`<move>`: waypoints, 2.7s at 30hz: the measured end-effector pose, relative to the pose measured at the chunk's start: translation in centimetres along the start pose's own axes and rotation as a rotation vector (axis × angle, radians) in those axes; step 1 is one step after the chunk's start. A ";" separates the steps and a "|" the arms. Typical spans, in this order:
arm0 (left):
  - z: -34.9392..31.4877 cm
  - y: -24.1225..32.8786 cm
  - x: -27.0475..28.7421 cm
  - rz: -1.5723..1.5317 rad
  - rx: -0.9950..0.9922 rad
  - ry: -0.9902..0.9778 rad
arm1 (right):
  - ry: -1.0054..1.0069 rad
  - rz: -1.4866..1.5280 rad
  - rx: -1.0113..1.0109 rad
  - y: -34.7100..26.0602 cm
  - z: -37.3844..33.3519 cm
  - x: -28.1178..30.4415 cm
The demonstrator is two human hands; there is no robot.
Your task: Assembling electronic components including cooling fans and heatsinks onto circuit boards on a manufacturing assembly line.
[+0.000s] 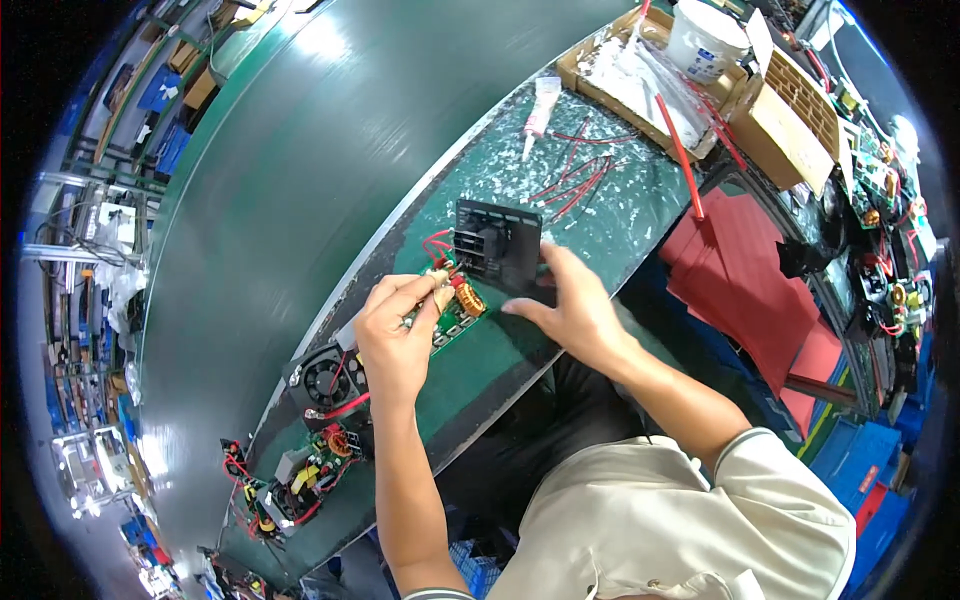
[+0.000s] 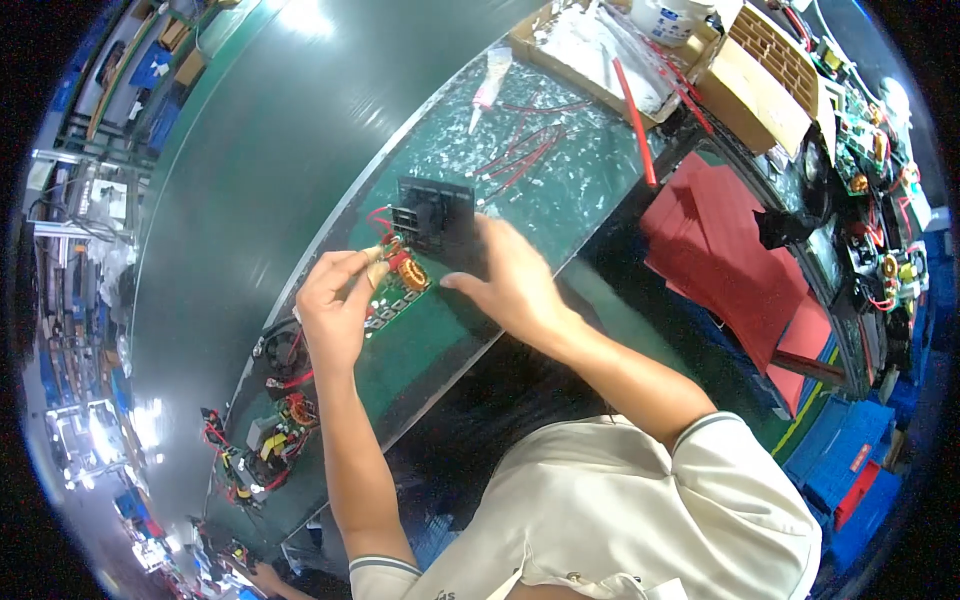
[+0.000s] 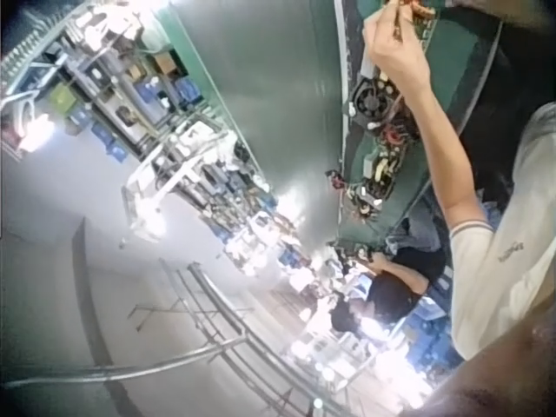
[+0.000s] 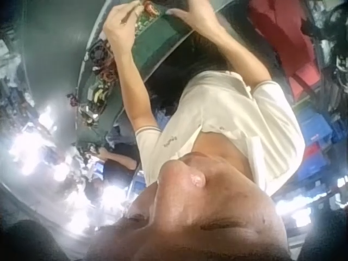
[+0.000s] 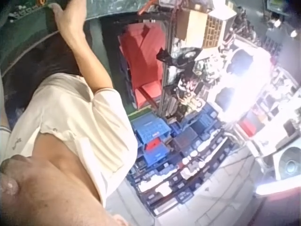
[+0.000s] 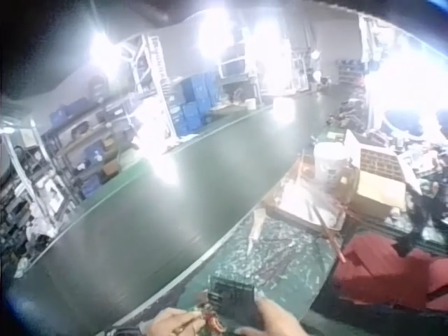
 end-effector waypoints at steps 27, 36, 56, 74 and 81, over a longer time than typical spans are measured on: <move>1.6 -0.9 -1.4 0.259 -0.014 0.071 | -0.301 0.574 -0.193 0.7 4.9 -5.6; 1.2 -0.2 -0.9 0.411 -0.065 0.113 | -0.129 0.348 0.127 -2.0 5.2 -4.1; 0.3 -0.3 -0.9 0.437 -0.230 0.199 | -0.168 0.141 0.200 -3.7 3.6 -4.1; -3.7 -2.3 1.2 0.772 -0.068 -0.001 | -0.367 -0.043 0.428 -2.1 2.6 -3.1; -4.2 -2.6 3.5 0.854 -0.013 0.118 | -0.342 0.216 0.497 -3.7 3.2 -6.5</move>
Point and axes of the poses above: each hand's wrist, its own z-axis towards the middle knuckle, its own x-axis out of the back of the hand, y = z × x, the point moved 5 cm from there along z, towards the middle knuckle, and after that the axes turned 8 degrees about x, right-handed, at the moved point
